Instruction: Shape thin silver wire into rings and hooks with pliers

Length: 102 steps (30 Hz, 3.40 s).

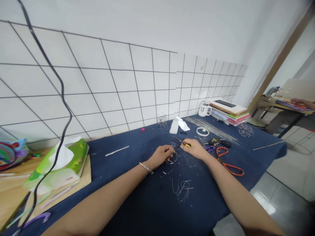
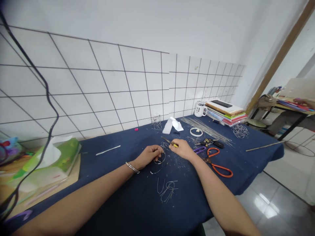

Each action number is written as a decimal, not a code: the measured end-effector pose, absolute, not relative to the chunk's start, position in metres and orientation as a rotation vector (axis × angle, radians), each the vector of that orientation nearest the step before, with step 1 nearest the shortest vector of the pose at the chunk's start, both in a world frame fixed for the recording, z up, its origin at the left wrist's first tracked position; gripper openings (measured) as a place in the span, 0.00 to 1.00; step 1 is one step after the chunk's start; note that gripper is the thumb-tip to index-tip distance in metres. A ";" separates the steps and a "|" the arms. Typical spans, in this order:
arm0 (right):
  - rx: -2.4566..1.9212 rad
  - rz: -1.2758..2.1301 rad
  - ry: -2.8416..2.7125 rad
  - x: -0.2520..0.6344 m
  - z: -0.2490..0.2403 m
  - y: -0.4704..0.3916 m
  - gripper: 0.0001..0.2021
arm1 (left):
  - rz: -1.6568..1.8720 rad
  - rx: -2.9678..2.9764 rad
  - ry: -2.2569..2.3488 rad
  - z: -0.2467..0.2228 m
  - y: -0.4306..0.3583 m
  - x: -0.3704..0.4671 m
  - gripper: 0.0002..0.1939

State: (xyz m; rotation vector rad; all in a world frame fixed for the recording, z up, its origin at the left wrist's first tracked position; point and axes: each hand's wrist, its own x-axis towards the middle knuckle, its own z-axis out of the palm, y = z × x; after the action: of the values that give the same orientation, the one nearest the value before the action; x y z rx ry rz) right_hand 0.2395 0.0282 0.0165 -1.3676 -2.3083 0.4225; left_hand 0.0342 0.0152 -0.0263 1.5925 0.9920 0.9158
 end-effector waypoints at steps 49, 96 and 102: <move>-1.192 -0.134 -2.521 0.252 0.017 0.029 0.09 | 1.020 1.373 0.779 -0.019 0.018 0.029 0.14; -1.297 -0.326 -2.525 0.239 -0.011 0.026 0.10 | 1.104 1.439 1.003 -0.033 0.021 0.034 0.12; -1.328 -0.231 -2.530 0.240 -0.017 0.023 0.09 | 1.031 1.465 1.012 -0.034 0.023 0.032 0.13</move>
State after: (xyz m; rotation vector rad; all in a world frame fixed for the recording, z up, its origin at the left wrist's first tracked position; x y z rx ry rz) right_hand 0.2396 0.0233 -0.0169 -1.3285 -2.5298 -0.2311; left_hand 0.0318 0.0230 -0.0341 1.4646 1.0116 1.0307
